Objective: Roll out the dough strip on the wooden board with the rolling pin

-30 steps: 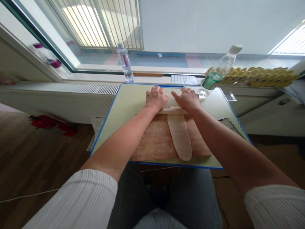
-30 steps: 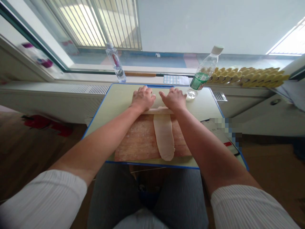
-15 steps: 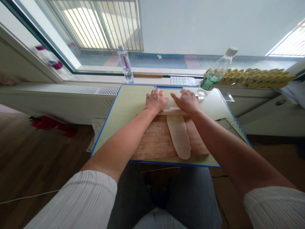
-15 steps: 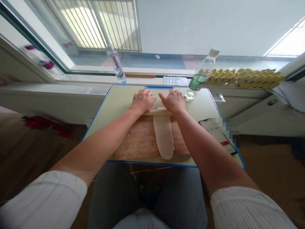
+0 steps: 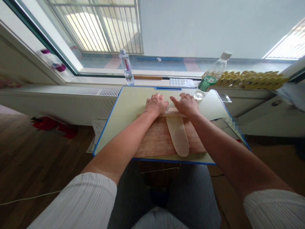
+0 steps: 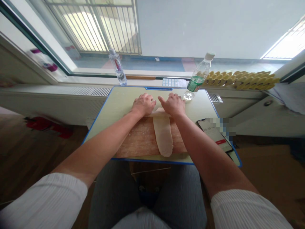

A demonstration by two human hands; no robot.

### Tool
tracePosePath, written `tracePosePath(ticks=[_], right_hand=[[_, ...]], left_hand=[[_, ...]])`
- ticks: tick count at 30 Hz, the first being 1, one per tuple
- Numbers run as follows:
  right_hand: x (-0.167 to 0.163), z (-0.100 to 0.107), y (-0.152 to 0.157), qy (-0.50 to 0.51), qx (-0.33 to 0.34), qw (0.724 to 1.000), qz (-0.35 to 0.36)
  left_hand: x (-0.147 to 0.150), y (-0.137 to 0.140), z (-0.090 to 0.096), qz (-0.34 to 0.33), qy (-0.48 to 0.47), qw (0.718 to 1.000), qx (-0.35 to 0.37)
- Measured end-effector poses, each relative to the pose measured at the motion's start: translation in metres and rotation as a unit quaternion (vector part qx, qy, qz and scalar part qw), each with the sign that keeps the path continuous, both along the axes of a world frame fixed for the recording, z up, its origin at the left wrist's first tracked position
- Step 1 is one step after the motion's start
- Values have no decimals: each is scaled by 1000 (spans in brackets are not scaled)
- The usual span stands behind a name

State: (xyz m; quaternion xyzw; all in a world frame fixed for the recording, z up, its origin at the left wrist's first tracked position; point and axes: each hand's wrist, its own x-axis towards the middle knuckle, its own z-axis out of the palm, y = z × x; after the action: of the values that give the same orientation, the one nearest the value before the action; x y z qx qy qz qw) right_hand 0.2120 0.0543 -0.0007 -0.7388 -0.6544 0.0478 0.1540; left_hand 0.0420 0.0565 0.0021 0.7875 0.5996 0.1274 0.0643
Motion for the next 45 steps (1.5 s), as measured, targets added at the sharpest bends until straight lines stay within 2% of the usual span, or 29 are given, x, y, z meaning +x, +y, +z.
tracePosePath(ticks=[8,13,18,22,29,32,37,41,43,45], right_hand=[[-1,4,-26,-11,-36,999,-19],[-3,1,-54,-17,-49,998,-26],[-7,-6,-93,-45,-3,999,-26],[-8,-10,-130,-67,44,997,14],[-5,-30,-198,-31,88,995,44],[-1,-32,-218,-10,90,994,55],[10,-21,-217,20,67,996,51],[24,-17,-198,21,33,993,110],[31,-22,-189,23,48,988,146],[37,-30,-181,30,76,985,154]], left_hand=[[-1,-21,-1,8,18,1000,-23],[0,-46,-6,10,18,1000,-13],[-1,-84,-12,10,7,1000,7],[-8,-118,-16,-13,-11,1000,19],[-24,-180,-22,-66,-46,996,46],[-31,-197,-21,-81,-50,993,64],[-37,-198,-14,-51,-40,995,82],[-37,-195,-9,-47,-50,992,106],[-35,-201,-9,-57,-73,989,116],[-30,-209,-10,-98,-93,985,108]])
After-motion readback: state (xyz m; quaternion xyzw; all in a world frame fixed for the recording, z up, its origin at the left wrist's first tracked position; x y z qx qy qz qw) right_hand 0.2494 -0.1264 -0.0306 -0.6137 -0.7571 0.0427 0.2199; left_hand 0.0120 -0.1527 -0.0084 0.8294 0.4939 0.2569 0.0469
